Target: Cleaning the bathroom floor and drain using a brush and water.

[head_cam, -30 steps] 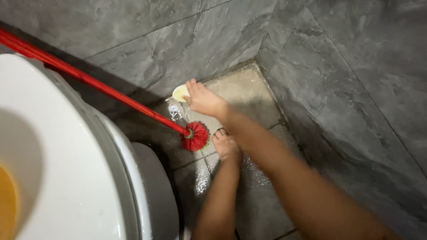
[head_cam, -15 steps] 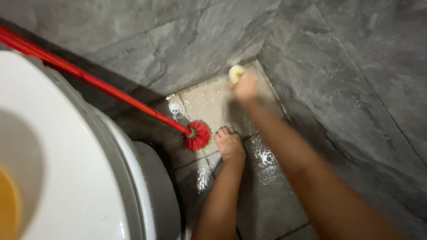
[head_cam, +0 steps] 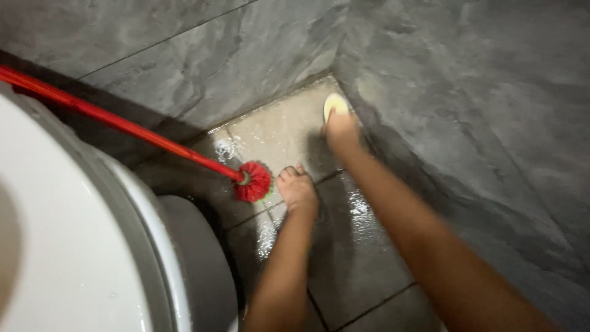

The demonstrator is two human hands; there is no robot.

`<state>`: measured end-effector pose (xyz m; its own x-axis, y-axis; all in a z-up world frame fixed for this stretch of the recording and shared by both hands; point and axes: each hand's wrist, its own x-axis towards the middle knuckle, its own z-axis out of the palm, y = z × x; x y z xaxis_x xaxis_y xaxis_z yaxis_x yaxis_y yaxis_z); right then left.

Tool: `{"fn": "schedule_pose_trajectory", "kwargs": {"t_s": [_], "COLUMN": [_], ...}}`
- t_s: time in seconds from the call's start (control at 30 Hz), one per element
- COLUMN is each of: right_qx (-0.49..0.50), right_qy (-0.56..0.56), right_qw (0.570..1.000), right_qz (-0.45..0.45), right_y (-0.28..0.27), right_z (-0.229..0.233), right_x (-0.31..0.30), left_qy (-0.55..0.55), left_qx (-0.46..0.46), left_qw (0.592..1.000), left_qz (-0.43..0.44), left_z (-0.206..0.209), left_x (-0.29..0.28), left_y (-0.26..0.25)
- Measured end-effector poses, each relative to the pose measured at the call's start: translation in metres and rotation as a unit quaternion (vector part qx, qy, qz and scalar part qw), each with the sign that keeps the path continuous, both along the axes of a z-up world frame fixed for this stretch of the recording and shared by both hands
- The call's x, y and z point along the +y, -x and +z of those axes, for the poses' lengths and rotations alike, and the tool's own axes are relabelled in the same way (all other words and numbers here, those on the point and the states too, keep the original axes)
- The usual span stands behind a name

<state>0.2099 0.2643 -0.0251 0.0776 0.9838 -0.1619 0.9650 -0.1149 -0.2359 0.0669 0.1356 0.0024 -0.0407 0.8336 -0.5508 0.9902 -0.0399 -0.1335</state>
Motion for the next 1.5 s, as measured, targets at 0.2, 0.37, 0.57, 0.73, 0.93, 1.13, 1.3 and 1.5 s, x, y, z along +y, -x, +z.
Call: {"fn": "schedule_pose_trajectory", "kwargs": {"t_s": [0.2, 0.37, 0.57, 0.73, 0.93, 1.13, 1.3, 1.5], "right_qx": [0.069, 0.013, 0.038, 0.016, 0.075, 0.074, 0.062, 0.093], "right_qy": [0.037, 0.098, 0.008, 0.035, -0.072, 0.082, 0.053, 0.002], "right_qw": [0.995, 0.991, 0.992, 0.995, 0.994, 0.989, 0.993, 0.994], "right_qz": [-0.064, -0.086, -0.119, -0.089, -0.03, -0.102, -0.089, 0.058], "right_y": [-0.037, -0.063, -0.052, -0.036, -0.036, -0.06, -0.065, 0.018], "right_z": [0.047, 0.054, -0.014, -0.002, 0.028, 0.052, 0.034, 0.041], "right_x": [-0.179, -0.23, -0.114, -0.023, -0.135, -0.221, -0.15, -0.214], "left_qy": [-0.02, -0.029, -0.029, -0.018, -0.026, 0.009, -0.052, -0.21], "left_qx": [-0.022, 0.002, 0.018, 0.012, 0.035, 0.045, 0.029, -0.094], "left_qw": [0.999, 1.0, 0.999, 1.0, 0.999, 0.999, 0.998, 0.973], "left_qz": [0.015, 0.005, 0.009, 0.01, -0.003, -0.022, 0.003, 0.036], "left_z": [-0.012, -0.012, -0.002, 0.013, 0.004, 0.017, 0.022, 0.056], "left_x": [-0.002, -0.006, -0.011, -0.007, -0.003, -0.003, -0.01, -0.074], "left_y": [0.006, -0.001, -0.003, -0.007, -0.01, -0.008, -0.005, 0.004]}}
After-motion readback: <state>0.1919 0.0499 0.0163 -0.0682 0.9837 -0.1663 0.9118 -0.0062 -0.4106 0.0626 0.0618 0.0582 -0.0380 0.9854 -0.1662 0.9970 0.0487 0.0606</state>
